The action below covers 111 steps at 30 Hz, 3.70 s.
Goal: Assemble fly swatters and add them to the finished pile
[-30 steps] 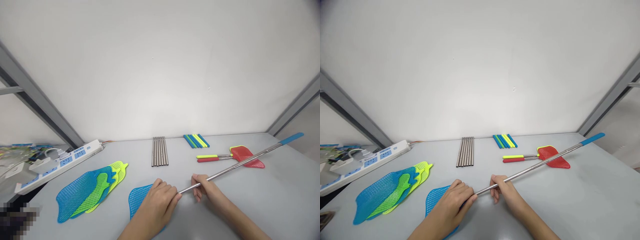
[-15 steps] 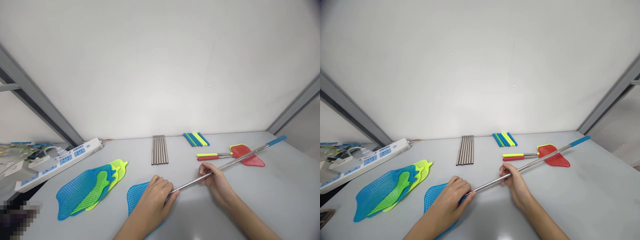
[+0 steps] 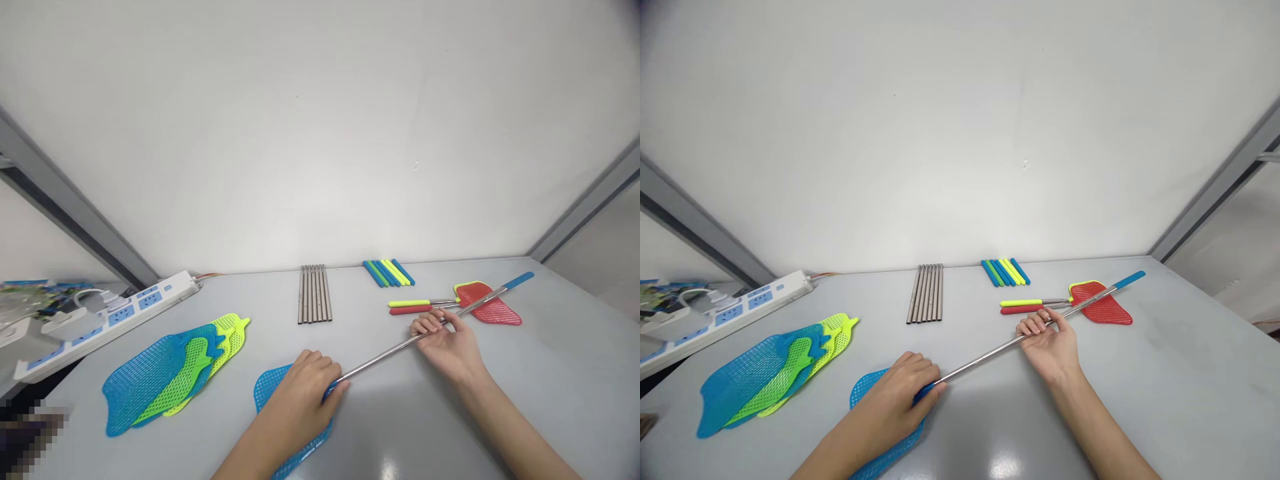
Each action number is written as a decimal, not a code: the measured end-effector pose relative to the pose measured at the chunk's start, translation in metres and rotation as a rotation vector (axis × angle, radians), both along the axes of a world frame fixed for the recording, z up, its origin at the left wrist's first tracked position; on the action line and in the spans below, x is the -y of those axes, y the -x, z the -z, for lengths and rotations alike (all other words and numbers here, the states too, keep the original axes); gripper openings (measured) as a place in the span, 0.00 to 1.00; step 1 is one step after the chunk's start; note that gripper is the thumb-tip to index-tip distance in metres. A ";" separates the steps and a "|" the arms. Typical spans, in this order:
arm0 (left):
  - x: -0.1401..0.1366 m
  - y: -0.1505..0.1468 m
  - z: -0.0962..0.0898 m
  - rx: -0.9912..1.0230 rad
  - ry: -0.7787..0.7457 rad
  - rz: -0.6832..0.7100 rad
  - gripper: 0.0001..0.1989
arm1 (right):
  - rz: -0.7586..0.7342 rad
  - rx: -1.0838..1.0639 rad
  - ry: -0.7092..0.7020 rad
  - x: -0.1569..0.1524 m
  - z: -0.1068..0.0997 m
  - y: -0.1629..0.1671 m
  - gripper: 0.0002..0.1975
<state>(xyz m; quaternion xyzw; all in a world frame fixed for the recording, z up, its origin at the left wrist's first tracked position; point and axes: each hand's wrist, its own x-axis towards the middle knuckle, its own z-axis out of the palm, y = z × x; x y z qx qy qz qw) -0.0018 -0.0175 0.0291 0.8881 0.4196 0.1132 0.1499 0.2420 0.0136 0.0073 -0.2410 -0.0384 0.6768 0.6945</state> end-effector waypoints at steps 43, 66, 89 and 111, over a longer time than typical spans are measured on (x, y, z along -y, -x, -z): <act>0.012 -0.012 0.018 0.026 0.060 -0.014 0.14 | 0.134 0.022 0.078 0.013 0.017 0.025 0.17; 0.012 -0.016 0.017 0.048 0.127 -0.007 0.15 | -0.015 -0.179 0.126 0.007 0.012 0.020 0.17; 0.015 -0.019 0.021 0.055 0.191 -0.030 0.14 | 0.029 -0.096 0.039 0.002 0.014 0.015 0.18; 0.015 -0.019 0.010 0.051 0.206 0.001 0.14 | 0.083 -0.075 0.057 0.011 0.015 0.029 0.18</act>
